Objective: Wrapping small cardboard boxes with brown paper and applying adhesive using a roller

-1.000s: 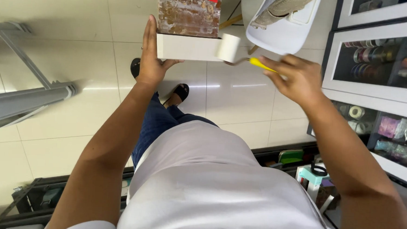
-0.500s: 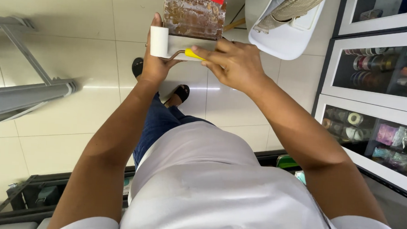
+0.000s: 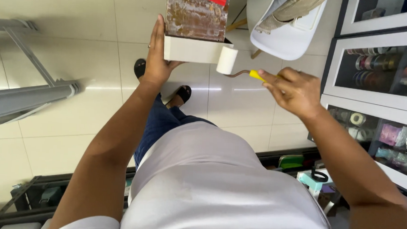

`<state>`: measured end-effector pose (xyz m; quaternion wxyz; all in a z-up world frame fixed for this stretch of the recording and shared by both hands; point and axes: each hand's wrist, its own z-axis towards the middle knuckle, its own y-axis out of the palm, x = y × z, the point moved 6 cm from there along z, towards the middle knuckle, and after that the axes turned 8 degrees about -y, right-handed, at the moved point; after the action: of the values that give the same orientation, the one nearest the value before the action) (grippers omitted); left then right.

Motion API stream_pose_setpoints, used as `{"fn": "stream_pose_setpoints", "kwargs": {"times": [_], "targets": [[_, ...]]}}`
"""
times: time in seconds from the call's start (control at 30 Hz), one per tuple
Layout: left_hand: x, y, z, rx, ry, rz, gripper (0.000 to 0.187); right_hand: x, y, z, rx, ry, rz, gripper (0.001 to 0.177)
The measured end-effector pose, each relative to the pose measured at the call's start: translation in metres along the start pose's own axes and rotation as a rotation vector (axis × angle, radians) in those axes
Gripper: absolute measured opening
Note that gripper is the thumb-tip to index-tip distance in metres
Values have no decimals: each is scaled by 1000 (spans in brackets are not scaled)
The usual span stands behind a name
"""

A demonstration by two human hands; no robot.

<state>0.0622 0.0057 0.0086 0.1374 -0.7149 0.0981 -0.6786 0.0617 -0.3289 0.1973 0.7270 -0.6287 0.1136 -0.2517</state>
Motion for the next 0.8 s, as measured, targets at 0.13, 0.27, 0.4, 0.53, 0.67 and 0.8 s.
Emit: {"fn": "stream_pose_setpoints", "kwargs": {"times": [0.13, 0.27, 0.4, 0.53, 0.67, 0.8], "targets": [[-3, 1, -5, -18, -29, 11, 127, -35, 29, 33, 61, 17, 154, 39], [-16, 5, 3, -3, -22, -4, 145, -73, 50, 95, 75, -16, 192, 47], [-9, 4, 0, 1, -53, 77, 144, -54, 46, 67, 90, -57, 149, 45], [-1, 0, -5, -8, -13, 5, 132, -1, 18, -12, -10, 74, 150, 41], [5, 0, -5, -11, -35, 3, 130, 17, -16, -31, 34, 141, 157, 32], [2, 3, -6, -12, -48, -1, 133, -14, 10, 27, 55, 77, 187, 38]]}}
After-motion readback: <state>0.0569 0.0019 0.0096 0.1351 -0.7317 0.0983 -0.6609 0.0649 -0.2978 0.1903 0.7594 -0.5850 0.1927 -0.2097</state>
